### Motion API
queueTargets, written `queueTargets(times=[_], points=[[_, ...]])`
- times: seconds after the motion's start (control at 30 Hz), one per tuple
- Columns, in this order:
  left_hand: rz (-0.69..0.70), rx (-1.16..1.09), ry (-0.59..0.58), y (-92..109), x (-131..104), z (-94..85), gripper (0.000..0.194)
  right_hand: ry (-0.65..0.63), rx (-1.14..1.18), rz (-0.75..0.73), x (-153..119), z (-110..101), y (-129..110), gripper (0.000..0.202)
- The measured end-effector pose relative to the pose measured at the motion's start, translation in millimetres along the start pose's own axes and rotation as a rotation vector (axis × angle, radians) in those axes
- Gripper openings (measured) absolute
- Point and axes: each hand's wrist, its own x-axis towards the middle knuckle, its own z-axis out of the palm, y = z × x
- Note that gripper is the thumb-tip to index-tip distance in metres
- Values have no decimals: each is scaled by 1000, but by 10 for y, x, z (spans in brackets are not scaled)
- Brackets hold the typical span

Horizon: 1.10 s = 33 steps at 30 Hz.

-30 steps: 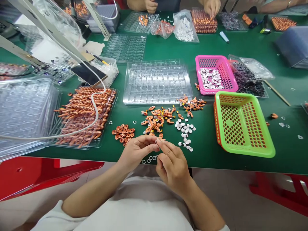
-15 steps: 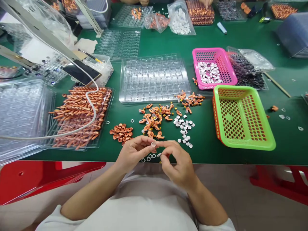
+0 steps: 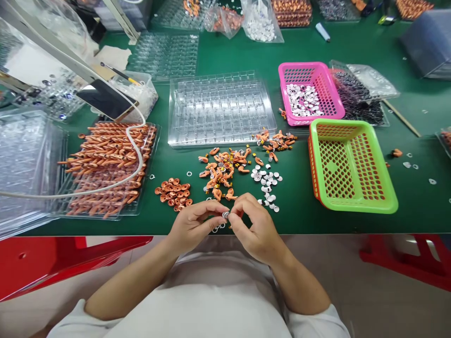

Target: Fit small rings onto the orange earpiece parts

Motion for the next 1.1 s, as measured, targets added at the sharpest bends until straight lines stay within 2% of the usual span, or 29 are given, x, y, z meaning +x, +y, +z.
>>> queueTargets(times=[0.33, 0.73, 1.0, 1.1], points=[[97, 95, -37, -2, 18, -23, 13, -58, 9, 31, -8, -5, -1, 17], [61, 27, -55, -1, 5, -20, 12, -31, -63, -133, -28, -8, 22, 14], [140, 73, 22, 58, -22, 56, 13, -36, -77, -74, -20, -22, 0, 14], [109, 117, 32, 115, -30, 49, 12, -29, -107, -65, -17, -8, 3, 12]])
